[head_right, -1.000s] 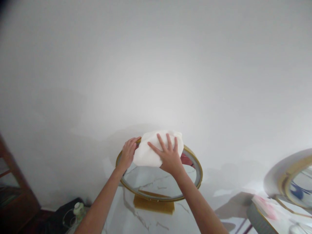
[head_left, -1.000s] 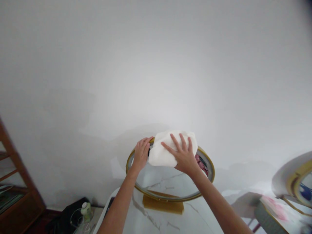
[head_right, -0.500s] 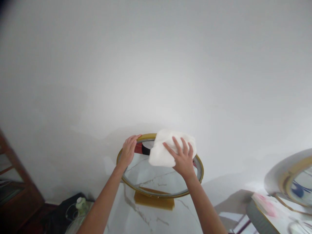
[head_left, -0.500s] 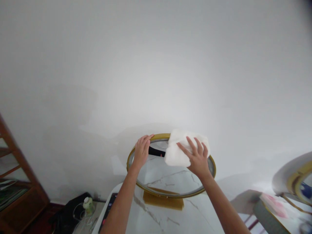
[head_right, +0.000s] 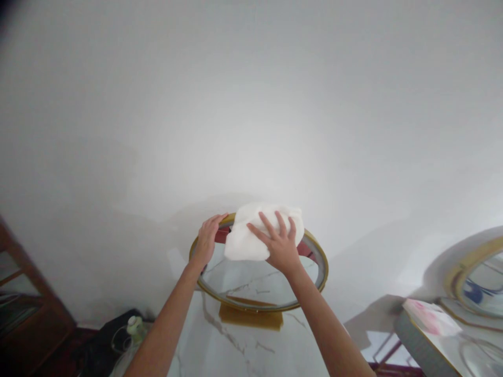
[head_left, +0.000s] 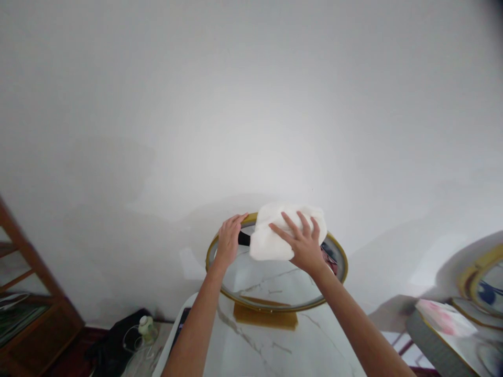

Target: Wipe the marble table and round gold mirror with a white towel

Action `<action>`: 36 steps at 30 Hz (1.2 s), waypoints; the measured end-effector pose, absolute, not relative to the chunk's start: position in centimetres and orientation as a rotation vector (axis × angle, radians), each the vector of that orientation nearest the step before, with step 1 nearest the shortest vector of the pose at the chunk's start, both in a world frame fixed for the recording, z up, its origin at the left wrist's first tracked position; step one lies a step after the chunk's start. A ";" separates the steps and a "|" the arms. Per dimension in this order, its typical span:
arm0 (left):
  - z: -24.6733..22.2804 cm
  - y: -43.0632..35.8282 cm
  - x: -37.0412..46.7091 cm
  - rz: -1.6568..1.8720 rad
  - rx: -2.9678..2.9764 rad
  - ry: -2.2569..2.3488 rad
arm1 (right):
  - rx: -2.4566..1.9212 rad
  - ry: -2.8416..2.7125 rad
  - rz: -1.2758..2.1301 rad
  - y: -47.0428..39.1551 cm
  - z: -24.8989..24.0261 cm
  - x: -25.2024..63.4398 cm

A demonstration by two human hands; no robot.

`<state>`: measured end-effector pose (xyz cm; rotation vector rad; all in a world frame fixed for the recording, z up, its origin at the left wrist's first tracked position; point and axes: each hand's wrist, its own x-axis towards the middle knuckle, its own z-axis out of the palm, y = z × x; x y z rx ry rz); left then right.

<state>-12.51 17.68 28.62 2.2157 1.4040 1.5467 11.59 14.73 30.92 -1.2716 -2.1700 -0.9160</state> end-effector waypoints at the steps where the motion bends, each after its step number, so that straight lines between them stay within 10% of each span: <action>1: 28.5 17.8 -12.7 1.535 2.239 1.389 | -1.232 -2.218 -0.936 14.9 31.3 10.9; 26: 28.8 17.9 -12.6 1.575 2.222 1.322 | -1.375 -1.703 -0.805 13.7 24.3 18.5; 36: 28.7 17.9 -12.8 1.561 2.185 1.336 | -1.279 -2.035 -0.895 14.9 29.9 12.5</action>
